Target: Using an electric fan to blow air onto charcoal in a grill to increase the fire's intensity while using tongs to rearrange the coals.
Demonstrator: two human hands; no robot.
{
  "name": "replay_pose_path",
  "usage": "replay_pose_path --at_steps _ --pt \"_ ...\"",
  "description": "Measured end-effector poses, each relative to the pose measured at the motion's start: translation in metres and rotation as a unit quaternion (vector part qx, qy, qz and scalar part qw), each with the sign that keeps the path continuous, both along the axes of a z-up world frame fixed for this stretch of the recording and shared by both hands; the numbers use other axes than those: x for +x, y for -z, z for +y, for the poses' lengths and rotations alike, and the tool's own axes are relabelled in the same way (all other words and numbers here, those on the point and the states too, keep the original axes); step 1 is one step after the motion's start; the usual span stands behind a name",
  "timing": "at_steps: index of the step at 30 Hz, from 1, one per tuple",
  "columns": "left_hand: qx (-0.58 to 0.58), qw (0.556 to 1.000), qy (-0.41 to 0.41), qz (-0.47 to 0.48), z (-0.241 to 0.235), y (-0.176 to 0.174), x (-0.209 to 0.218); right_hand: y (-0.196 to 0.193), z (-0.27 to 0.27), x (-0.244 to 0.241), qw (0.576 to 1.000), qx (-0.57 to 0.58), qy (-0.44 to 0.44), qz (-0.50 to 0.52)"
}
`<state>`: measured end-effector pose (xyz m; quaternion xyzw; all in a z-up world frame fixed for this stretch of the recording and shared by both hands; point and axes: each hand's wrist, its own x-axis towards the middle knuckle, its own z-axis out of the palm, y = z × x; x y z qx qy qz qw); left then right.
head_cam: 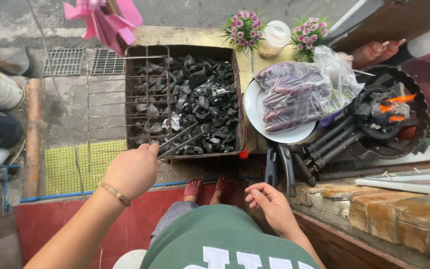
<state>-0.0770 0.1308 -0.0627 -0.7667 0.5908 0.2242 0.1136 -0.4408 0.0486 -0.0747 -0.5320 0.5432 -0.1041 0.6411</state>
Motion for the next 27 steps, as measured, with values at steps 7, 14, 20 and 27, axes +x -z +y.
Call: replay_pose_path --at_steps 7,14,20,27 --pt "-0.043 0.997 -0.05 0.028 -0.044 -0.095 -0.015 0.003 0.005 -0.027 0.997 -0.019 0.075 0.002" --pt "-0.055 0.976 0.103 0.183 -0.2 -0.105 -0.16 0.014 0.022 -0.059 0.984 0.027 0.175 -0.02" --pt "-0.092 0.946 0.25 0.186 -0.335 -0.036 -0.303 0.036 0.031 -0.089 0.97 0.012 0.236 -0.064" --pt "-0.044 0.956 0.273 0.095 -0.431 0.011 -0.401 0.058 0.032 -0.114 0.946 0.034 0.302 -0.11"
